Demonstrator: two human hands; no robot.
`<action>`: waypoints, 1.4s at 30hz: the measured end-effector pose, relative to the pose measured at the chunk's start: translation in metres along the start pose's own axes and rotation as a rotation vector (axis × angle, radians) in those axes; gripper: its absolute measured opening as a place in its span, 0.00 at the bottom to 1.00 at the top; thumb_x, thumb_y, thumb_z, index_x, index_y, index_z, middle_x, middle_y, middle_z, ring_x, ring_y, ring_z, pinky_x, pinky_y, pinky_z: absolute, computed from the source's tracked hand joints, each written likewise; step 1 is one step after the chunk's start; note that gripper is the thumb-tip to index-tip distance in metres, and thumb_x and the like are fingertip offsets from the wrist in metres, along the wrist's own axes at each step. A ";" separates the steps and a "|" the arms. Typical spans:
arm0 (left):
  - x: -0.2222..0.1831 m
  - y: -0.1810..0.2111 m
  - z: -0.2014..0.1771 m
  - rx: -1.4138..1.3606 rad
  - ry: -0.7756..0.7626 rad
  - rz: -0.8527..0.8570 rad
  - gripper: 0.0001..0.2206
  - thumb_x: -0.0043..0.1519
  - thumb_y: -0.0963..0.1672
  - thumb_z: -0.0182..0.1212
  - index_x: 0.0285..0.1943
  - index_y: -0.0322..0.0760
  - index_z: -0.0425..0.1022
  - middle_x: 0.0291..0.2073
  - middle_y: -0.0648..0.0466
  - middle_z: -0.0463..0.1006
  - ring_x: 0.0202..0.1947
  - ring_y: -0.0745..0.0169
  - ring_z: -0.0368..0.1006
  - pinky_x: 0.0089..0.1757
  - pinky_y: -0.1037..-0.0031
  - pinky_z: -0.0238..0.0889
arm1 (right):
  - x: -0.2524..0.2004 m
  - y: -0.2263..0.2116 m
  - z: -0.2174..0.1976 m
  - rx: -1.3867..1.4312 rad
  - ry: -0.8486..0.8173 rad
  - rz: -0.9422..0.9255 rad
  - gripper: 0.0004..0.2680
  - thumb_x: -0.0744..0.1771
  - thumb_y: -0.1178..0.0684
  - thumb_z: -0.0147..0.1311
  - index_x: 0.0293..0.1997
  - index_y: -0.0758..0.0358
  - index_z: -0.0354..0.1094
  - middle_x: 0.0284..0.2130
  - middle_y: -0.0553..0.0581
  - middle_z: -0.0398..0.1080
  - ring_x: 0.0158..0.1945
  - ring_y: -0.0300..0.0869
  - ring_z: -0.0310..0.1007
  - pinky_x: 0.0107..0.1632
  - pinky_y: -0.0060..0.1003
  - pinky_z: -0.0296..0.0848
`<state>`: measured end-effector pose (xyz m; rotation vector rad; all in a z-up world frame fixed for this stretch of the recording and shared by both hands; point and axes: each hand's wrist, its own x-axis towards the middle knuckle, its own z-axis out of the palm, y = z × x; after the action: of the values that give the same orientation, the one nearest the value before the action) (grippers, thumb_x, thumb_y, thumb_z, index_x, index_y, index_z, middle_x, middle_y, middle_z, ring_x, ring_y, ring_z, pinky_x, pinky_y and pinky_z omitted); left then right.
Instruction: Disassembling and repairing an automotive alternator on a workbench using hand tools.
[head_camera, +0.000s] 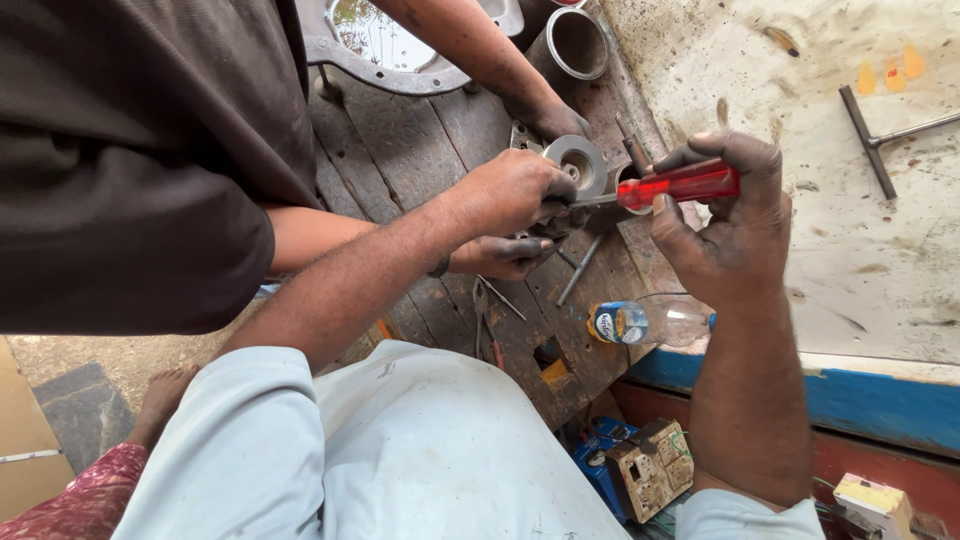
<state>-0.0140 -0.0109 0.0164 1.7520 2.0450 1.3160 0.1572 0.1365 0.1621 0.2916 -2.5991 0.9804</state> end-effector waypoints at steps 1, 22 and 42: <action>0.000 0.000 0.000 0.001 0.010 0.005 0.08 0.57 0.44 0.66 0.44 0.41 0.83 0.35 0.46 0.83 0.39 0.44 0.80 0.43 0.57 0.71 | 0.000 0.000 -0.001 0.019 -0.009 -0.014 0.19 0.69 0.71 0.54 0.64 0.60 0.52 0.52 0.63 0.69 0.59 0.44 0.76 0.63 0.40 0.80; 0.027 0.029 -0.030 -0.716 -0.121 0.153 0.25 0.53 0.42 0.69 0.61 0.35 0.68 0.43 0.51 0.80 0.45 0.61 0.77 0.48 0.69 0.73 | 0.030 0.000 0.064 0.697 0.471 -0.011 0.11 0.73 0.51 0.50 0.45 0.73 0.67 0.21 0.58 0.64 0.22 0.38 0.60 0.29 0.33 0.65; 0.029 0.036 0.008 -0.586 0.016 0.136 0.12 0.56 0.41 0.62 0.48 0.34 0.76 0.37 0.51 0.83 0.41 0.66 0.78 0.47 0.71 0.71 | 0.026 -0.018 0.072 0.565 0.625 0.015 0.08 0.75 0.61 0.48 0.60 0.74 0.62 0.33 0.56 0.65 0.35 0.36 0.64 0.41 0.29 0.67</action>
<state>0.0079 0.0159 0.0476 1.6142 1.3545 1.7417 0.1215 0.0738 0.1322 0.0753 -1.7402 1.5123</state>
